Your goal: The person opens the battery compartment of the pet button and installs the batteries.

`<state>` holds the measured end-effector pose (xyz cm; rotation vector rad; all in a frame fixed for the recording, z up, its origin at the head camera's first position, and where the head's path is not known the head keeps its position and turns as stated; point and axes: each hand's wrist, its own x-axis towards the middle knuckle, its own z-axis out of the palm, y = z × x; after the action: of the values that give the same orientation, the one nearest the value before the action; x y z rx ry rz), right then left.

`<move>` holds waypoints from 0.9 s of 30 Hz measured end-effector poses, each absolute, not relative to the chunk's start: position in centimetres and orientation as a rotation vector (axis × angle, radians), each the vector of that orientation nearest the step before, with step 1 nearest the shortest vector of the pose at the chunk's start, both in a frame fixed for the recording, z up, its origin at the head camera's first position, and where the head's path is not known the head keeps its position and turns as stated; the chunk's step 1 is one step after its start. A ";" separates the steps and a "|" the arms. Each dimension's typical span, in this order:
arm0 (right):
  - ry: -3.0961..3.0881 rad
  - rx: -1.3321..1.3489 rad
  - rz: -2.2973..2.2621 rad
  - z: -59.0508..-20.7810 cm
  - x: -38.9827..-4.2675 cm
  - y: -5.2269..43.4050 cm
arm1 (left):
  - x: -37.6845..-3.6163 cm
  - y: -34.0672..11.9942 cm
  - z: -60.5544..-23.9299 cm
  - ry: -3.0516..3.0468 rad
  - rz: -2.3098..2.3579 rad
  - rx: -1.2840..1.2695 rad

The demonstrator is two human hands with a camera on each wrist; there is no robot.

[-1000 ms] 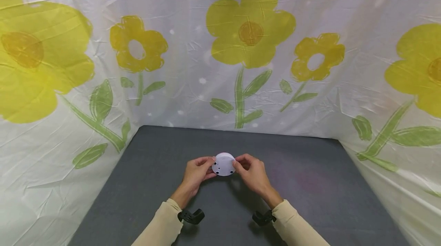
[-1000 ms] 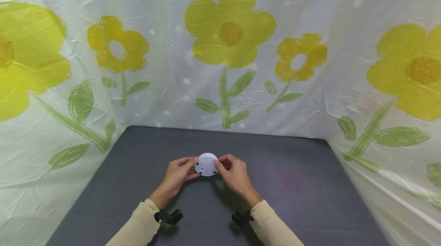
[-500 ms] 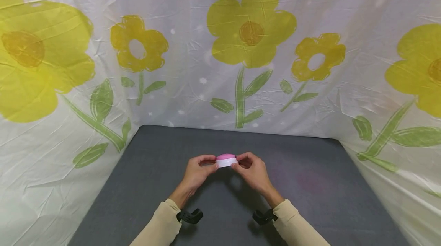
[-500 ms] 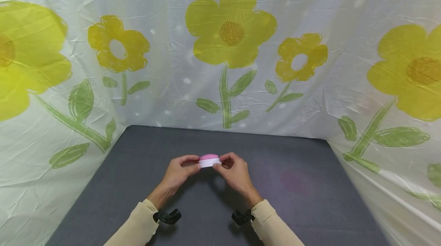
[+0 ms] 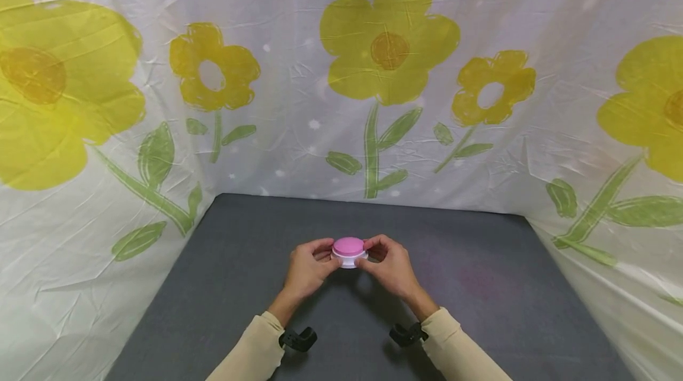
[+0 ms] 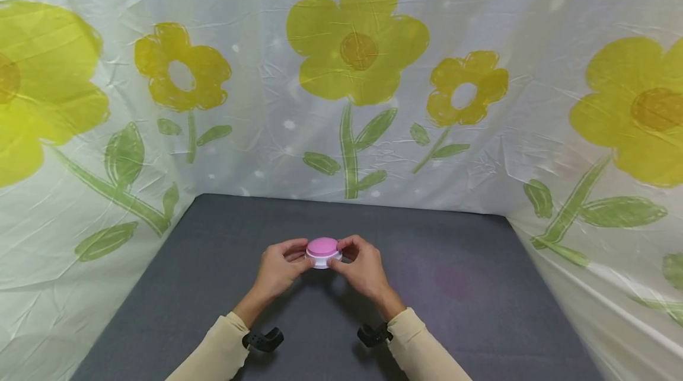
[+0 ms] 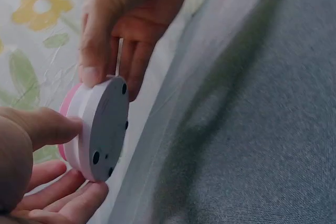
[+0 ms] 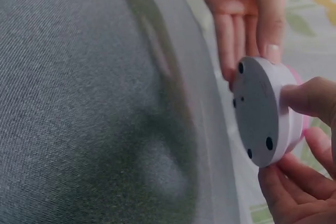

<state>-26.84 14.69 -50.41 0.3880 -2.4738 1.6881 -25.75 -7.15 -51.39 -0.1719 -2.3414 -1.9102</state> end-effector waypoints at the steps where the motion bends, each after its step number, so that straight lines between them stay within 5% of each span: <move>1: -2.467 0.395 1.696 -50.5 -26.8 14.7 | -25.7 -7.0 -51.4 -2.349 -1.860 -0.199; 27: -2.646 0.494 1.380 -53.4 -26.3 15.2 | -25.9 -5.9 -53.7 -2.632 -1.497 -0.328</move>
<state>-26.34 15.23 -53.38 0.4935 -2.6460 1.3802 -25.90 -5.88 -53.69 -0.3276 -2.6324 -1.4974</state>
